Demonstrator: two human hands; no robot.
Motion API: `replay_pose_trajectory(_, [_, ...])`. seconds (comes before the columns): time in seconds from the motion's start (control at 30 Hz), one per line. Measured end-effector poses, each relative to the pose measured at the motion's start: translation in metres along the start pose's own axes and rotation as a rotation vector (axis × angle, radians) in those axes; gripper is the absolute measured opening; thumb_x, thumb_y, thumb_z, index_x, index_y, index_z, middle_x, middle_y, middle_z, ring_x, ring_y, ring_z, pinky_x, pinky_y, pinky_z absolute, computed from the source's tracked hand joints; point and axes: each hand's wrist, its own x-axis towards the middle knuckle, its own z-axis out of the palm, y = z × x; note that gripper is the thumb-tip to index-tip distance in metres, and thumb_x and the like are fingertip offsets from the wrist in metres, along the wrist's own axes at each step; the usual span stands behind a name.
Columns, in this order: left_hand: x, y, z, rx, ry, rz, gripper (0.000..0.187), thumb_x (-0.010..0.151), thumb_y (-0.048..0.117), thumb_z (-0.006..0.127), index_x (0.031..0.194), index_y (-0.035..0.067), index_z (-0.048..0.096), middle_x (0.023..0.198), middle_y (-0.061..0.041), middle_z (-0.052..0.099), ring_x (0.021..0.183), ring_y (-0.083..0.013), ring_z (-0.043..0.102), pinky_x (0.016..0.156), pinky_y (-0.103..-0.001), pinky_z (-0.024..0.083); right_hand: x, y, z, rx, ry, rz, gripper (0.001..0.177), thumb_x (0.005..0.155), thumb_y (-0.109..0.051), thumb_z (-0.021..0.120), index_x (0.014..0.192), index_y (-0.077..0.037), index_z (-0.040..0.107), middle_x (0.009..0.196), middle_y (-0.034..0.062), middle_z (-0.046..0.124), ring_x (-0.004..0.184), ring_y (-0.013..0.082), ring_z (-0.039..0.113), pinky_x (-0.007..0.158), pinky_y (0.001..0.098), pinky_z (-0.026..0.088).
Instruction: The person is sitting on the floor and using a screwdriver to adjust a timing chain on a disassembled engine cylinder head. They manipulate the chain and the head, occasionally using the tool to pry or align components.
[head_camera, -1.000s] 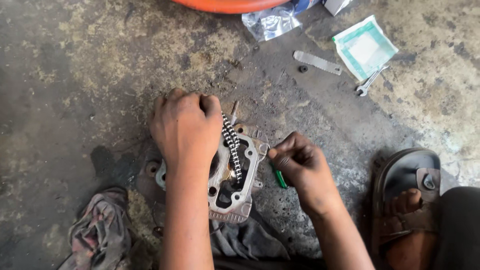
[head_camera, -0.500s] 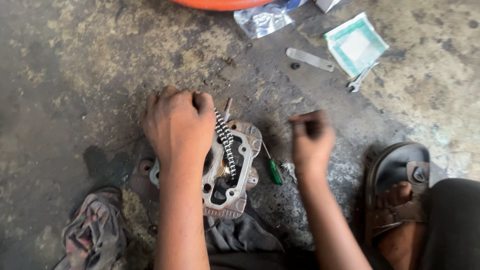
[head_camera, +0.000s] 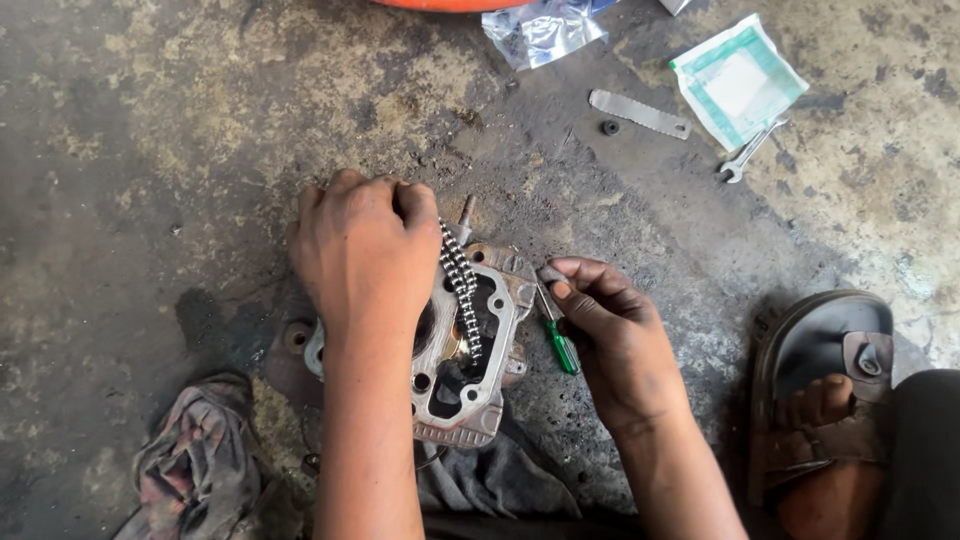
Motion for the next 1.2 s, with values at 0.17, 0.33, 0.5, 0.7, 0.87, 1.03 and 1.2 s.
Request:
replay_pose_trajectory(0.17, [0.002,0.004,-0.001,0.035,-0.116,-0.05,0.031,0.093,0.025,0.06,0.079,0.005,0.078,0.091,-0.013,0.072,0.091,-0.0358,0.064,0.083,-0.056,0.05,0.001,0.009,0.003,-0.017,0.018,0.062,0.012,0.087,-0.005,0.068,0.098,-0.008,0.07,0.086,-0.0005,0.068,0.078,0.0082,0.06,0.069,0.0216,0.044])
replay_pose_trajectory(0.33, [0.0,0.002,-0.001,0.0,-0.061,-0.022,0.028,0.092,0.025,0.061,0.084,0.006,0.08,0.095,-0.013,0.073,0.094,-0.0379,0.064,0.081,-0.055,0.051,0.001,0.008,-0.003,-0.367,-0.03,-0.003,0.008,0.092,-0.011,0.073,0.091,-0.003,0.07,0.075,0.0007,0.064,0.063,0.0077,0.051,0.057,0.0244,0.04])
replay_pose_trajectory(0.5, [0.001,0.002,0.002,0.035,-0.092,-0.034,0.028,0.092,0.025,0.062,0.083,0.006,0.08,0.094,-0.013,0.073,0.093,-0.0382,0.064,0.079,-0.054,0.051,0.003,0.017,0.001,-0.428,0.024,-0.174,0.011,0.092,-0.008,0.073,0.086,-0.005,0.063,0.073,-0.0017,0.061,0.061,0.0059,0.052,0.055,0.0236,0.042])
replay_pose_trajectory(0.7, [0.002,0.003,0.0,0.031,-0.063,-0.018,0.028,0.093,0.025,0.061,0.082,0.006,0.079,0.095,-0.014,0.073,0.092,-0.0389,0.064,0.086,-0.055,0.05,0.011,0.03,0.009,-0.418,0.063,-0.446,0.013,0.096,-0.006,0.067,0.091,-0.005,0.055,0.074,-0.004,0.057,0.065,0.0043,0.052,0.058,0.0224,0.046])
replay_pose_trajectory(0.87, [0.002,0.006,-0.001,0.025,-0.048,-0.02,0.027,0.09,0.023,0.06,0.079,0.006,0.078,0.093,-0.013,0.073,0.092,-0.0383,0.064,0.084,-0.057,0.049,0.018,0.031,0.023,-0.673,0.174,-0.531,0.009,0.098,-0.009,0.065,0.096,-0.005,0.056,0.067,0.0006,0.057,0.058,0.0052,0.046,0.053,0.0241,0.039])
replay_pose_trajectory(1.03, [-0.006,0.002,0.0,0.016,-0.038,-0.013,0.028,0.091,0.024,0.06,0.082,0.005,0.078,0.095,-0.015,0.073,0.093,-0.0397,0.064,0.085,-0.057,0.049,0.024,0.028,0.026,-0.748,0.254,-0.529,0.012,0.098,-0.011,0.067,0.099,-0.004,0.058,0.068,0.0035,0.066,0.054,0.0078,0.045,0.05,0.026,0.037])
replay_pose_trajectory(1.2, [-0.001,0.005,0.002,0.054,-0.021,0.0,0.031,0.093,0.027,0.06,0.079,0.005,0.077,0.098,-0.018,0.072,0.095,-0.0411,0.063,0.094,-0.055,0.05,0.027,0.035,0.029,-0.745,0.291,-0.708,0.01,0.098,-0.007,0.068,0.1,-0.002,0.059,0.078,0.0101,0.072,0.068,0.004,0.064,0.059,0.0241,0.049])
